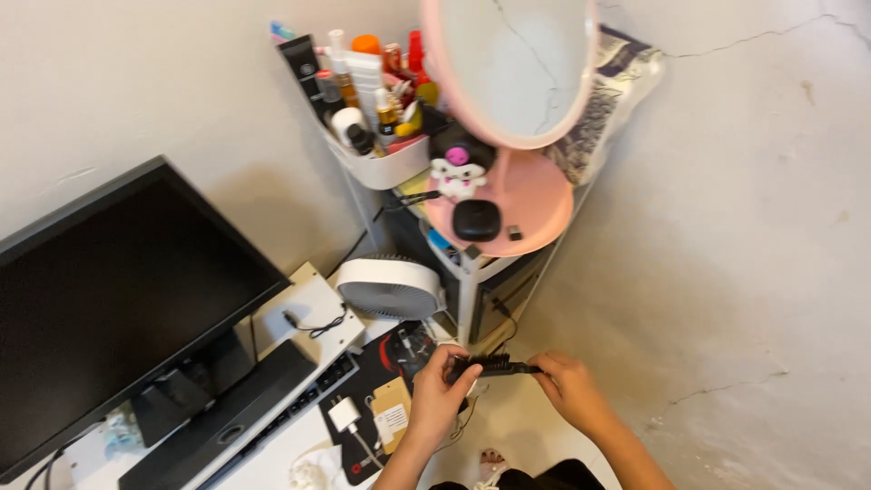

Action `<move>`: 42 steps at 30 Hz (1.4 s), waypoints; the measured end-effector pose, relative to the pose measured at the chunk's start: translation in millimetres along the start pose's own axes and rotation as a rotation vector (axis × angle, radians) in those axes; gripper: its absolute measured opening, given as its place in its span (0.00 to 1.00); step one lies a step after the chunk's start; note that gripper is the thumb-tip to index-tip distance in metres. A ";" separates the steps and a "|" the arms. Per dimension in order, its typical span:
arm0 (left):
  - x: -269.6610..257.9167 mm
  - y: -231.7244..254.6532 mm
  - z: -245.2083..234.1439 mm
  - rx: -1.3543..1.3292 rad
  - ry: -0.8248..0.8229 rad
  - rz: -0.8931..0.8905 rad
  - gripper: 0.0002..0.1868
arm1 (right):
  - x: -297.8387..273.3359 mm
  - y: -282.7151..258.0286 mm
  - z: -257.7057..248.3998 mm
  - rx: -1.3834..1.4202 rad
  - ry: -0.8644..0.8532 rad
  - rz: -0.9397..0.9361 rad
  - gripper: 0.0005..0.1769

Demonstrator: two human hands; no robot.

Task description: The person wipes a pink vanity mirror with a green cloth, cleans both sides, and places it on a shelf. They then move a small figurine, a hairbrush, and a power adapter to the shelf, and coil a purple cable on the desk.

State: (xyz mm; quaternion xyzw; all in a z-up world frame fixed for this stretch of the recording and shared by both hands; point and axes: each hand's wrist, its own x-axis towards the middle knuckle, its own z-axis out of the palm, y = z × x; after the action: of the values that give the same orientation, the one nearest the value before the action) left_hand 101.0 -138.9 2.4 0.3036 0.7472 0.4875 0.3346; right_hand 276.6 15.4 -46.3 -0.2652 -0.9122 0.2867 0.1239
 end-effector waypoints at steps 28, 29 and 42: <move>4.8 -71.8 45.0 0.089 0.053 -0.306 0.14 | -17.9 255.8 205.2 0.201 -0.288 0.806 0.24; 2.2 -72.6 41.1 0.083 0.067 -0.313 0.14 | -9.8 244.8 199.7 0.196 -0.300 0.796 0.24; -40.0 -100.7 11.8 0.040 0.251 -0.460 0.15 | 58.5 243.9 250.3 0.408 -0.249 0.773 0.27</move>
State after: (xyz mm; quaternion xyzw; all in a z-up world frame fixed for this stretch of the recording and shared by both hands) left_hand 121.2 -198.2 -86.8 0.0692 0.8419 0.4173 0.3351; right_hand 234.1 102.9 -387.1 -0.5198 -0.6790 0.5157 -0.0531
